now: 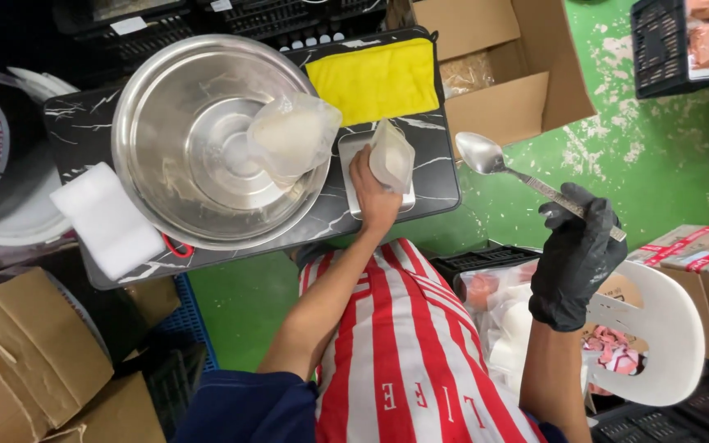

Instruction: Measuring and bagging white powder using a spoon and a digital scale in a production environment.

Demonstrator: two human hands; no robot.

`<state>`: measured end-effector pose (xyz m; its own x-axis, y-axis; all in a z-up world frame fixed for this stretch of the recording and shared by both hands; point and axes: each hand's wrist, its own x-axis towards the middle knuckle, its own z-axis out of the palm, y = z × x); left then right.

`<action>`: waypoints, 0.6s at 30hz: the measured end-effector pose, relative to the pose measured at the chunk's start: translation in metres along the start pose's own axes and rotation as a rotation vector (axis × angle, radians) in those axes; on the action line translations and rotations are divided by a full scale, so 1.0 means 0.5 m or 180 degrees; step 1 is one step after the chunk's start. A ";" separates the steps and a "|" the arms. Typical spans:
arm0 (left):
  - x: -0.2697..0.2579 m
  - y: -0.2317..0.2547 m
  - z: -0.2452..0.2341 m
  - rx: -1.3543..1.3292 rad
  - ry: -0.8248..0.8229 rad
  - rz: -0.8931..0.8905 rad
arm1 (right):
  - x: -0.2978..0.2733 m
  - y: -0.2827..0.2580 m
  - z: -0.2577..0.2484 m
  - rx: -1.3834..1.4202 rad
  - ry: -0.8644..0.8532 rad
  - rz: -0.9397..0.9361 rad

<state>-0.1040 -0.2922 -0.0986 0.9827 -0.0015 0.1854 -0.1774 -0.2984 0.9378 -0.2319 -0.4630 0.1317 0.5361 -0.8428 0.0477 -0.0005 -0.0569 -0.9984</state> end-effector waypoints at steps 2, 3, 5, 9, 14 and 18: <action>0.001 -0.008 0.029 0.0151 0.0228 -0.0123 | -0.003 -0.001 -0.017 -0.0026 -0.0164 -0.0186; 0.004 -0.004 0.031 0.0135 0.0221 -0.0126 | -0.005 -0.016 -0.018 -0.0039 -0.0156 -0.0196; 0.011 0.002 0.032 0.0020 0.0211 -0.0021 | -0.009 -0.044 -0.020 -0.0270 -0.0160 -0.0429; 0.006 0.010 0.020 0.0077 0.0081 0.0140 | -0.019 -0.111 0.002 -0.0757 -0.0385 -0.0829; -0.018 0.024 -0.013 0.0239 -0.0208 0.0291 | -0.024 -0.167 0.063 -0.1685 -0.1270 -0.1817; -0.022 0.118 -0.070 0.0137 0.0252 0.0675 | -0.043 -0.171 0.104 -0.1481 -0.1317 -0.1807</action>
<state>-0.1273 -0.2766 -0.0350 0.9160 0.0057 0.4011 -0.3755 -0.3397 0.8623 -0.1993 -0.4123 0.2145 0.8261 -0.3607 0.4331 0.0633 -0.7042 -0.7072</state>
